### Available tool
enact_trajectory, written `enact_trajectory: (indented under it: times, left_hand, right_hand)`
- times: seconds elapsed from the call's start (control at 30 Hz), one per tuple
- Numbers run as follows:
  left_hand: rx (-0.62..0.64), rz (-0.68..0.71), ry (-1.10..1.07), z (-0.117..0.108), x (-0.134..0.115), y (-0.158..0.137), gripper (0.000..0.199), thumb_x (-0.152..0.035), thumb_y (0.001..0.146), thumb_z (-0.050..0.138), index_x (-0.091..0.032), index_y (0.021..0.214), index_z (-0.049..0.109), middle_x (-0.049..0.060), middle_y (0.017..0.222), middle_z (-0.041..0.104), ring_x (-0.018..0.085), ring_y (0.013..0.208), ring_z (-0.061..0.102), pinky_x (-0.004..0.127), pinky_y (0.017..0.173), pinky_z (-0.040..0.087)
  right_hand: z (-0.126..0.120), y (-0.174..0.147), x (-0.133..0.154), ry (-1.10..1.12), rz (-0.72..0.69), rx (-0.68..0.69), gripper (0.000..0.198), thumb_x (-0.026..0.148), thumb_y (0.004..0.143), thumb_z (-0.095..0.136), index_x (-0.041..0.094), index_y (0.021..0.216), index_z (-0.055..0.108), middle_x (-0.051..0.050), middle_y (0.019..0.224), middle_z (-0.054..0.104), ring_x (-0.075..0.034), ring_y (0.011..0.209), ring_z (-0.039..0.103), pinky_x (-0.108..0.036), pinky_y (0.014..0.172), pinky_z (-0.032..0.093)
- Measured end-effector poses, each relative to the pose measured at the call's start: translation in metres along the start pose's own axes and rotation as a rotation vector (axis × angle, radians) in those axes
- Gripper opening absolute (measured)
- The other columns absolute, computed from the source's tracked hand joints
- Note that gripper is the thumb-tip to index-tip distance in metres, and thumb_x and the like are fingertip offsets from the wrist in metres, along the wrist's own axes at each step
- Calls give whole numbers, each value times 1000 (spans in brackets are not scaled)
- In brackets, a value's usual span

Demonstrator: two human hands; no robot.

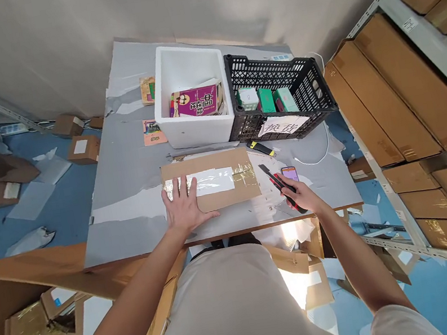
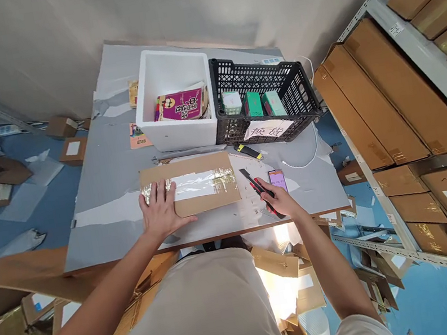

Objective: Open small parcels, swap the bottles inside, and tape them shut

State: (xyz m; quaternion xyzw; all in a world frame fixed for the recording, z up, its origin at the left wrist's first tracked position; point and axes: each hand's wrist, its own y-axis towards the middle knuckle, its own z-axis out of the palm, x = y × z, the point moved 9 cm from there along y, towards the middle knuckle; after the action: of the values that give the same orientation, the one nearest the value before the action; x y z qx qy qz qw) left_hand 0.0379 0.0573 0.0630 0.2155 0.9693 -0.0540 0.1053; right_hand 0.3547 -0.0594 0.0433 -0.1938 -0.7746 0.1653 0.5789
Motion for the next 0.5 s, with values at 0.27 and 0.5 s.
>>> enact_trajectory:
  times: [0.27,0.5]
  left_hand:
    - [-9,-3,-19,-1,-1,-2,121,-79,48,61,-14,145,26,22,152,17,45,138,9,62,106,0]
    - [-14,-3,-9,-3,-1,-3,126,-80,47,62,-12,145,24,23,152,15,44,139,9,62,106,1]
  right_hand:
    - [8,26,20,-74,-48,19,60,35,83,56,32,140,38,2,77,60,-5,42,52,-18,36,45]
    - [11,25,18,-19,-18,37,62,36,84,55,32,142,34,1,79,61,-6,44,53,-18,36,45]
